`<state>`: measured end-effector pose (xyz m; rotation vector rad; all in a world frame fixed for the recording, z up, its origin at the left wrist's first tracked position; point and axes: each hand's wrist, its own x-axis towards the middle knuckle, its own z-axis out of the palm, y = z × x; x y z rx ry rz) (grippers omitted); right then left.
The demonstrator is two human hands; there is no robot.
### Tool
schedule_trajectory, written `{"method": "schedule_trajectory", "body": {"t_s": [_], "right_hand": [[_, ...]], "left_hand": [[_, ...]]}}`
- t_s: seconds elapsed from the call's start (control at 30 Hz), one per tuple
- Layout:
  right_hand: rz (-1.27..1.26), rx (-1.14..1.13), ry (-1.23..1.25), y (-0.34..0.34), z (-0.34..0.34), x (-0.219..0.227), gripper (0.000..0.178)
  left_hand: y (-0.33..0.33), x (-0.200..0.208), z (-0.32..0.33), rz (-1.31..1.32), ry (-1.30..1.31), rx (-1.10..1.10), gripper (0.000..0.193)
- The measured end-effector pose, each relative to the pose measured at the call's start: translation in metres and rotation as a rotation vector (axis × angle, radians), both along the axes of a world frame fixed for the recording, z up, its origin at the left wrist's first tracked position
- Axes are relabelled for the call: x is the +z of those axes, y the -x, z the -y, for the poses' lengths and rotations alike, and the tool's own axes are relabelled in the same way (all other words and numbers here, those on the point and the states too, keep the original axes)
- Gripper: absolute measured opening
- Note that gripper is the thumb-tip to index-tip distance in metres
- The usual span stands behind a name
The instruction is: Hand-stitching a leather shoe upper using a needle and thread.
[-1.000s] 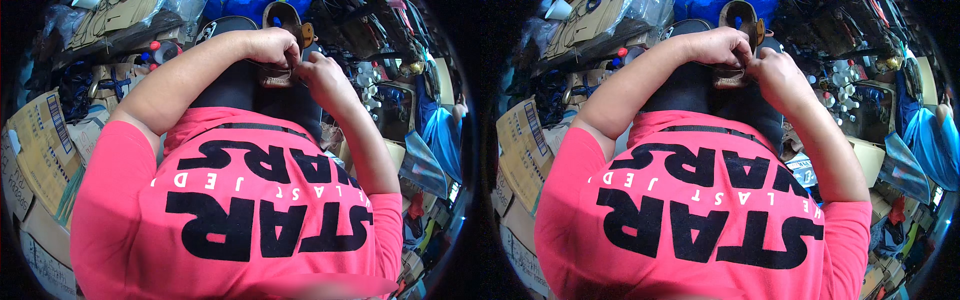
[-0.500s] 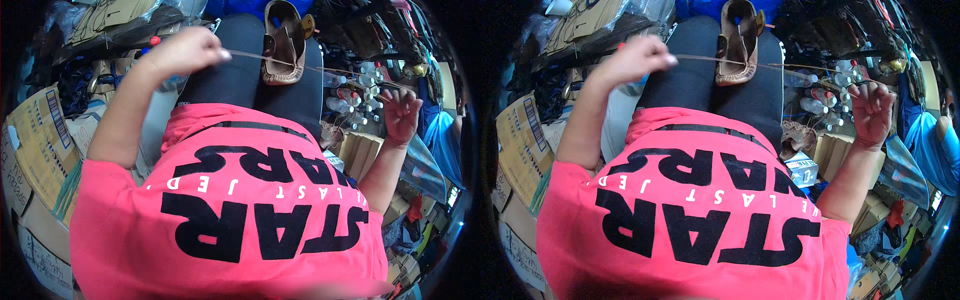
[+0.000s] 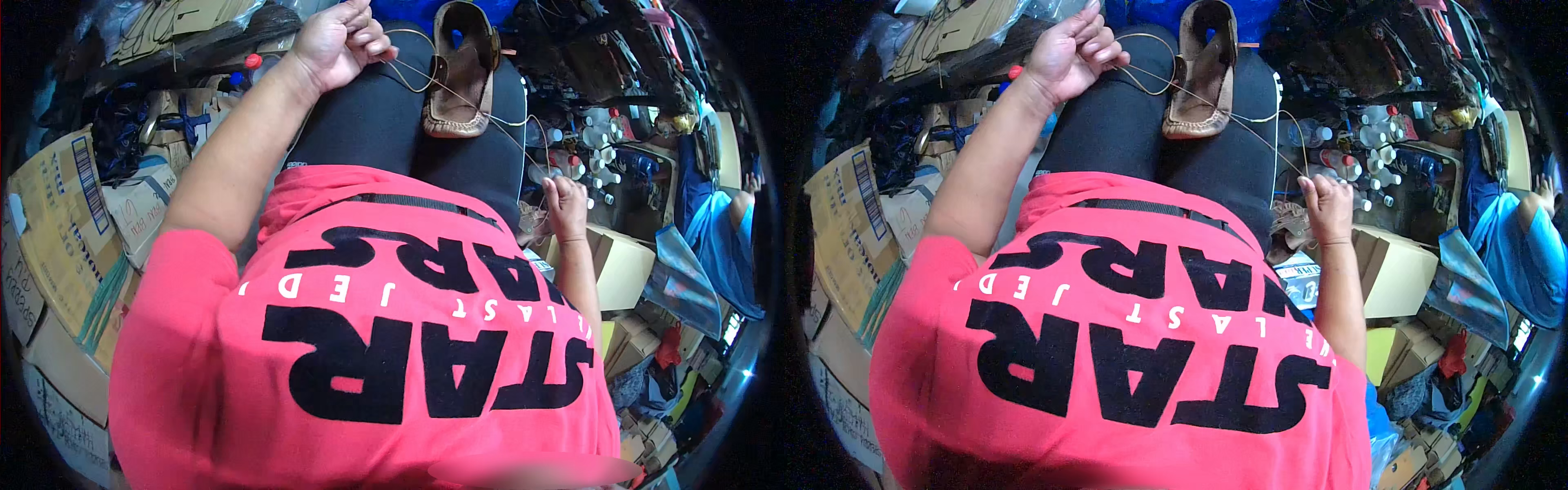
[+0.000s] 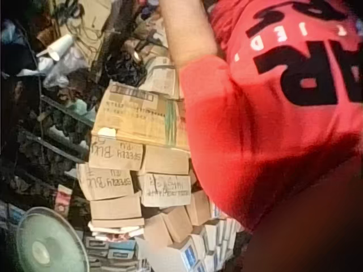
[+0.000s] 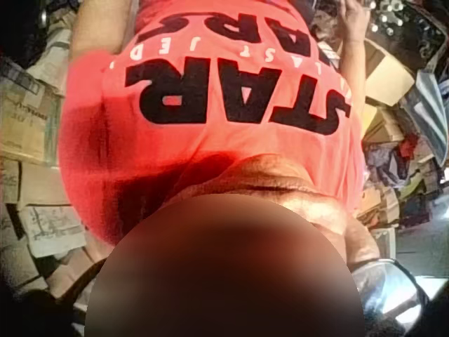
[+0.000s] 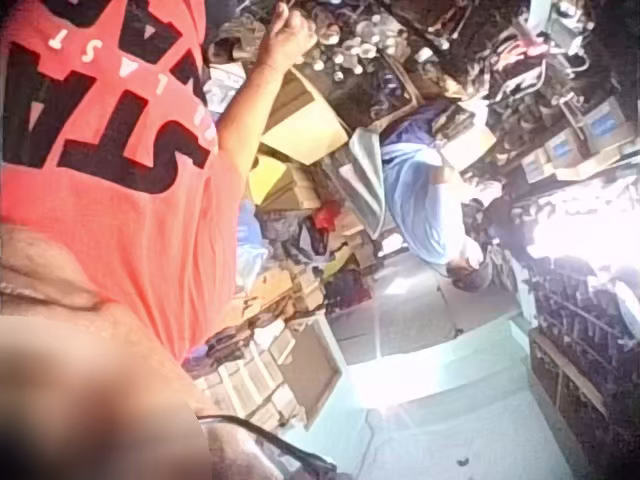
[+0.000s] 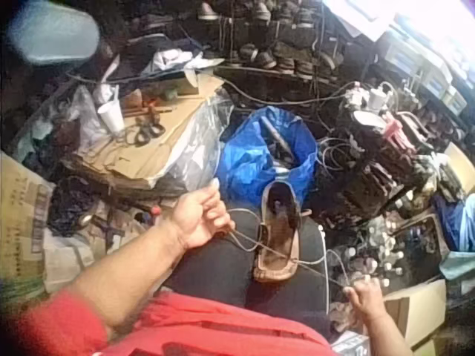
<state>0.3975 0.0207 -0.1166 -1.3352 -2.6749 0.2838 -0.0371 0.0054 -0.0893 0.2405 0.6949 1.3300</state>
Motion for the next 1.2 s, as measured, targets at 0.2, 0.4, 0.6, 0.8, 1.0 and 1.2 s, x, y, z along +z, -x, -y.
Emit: {"method": "schedule_trajectory", "body": {"t_s": [0.2,0.4,0.6,0.8,1.0,1.2], "right_hand": [[-1.087,-0.883,0.977,-0.014,-0.008,0.008,0.051],[-0.543,-0.184,0.325,0.068,-0.042,0.067,0.028],[-0.044,0.315,0.412,0.143,-0.049,0.085,0.026],[-0.050,0.308,0.467,0.135,-0.032,0.083,0.018],[-0.166,0.165,0.452,0.112,-0.008,0.086,0.022],[-0.386,0.024,0.494,0.087,0.000,0.110,0.015]], "left_hand": [[0.075,-0.010,0.001,-1.127,0.057,0.100,0.035],[-0.051,0.019,-0.025,-1.667,-0.844,-0.196,0.039],[-0.091,-0.009,-0.045,-1.551,-0.770,-0.405,0.044],[-0.092,-0.016,-0.046,-1.431,-0.760,-0.444,0.036],[-0.098,-0.013,-0.047,-1.399,-0.756,-0.493,0.036],[-0.089,-0.010,-0.047,-1.461,-0.789,-0.486,0.032]]}}
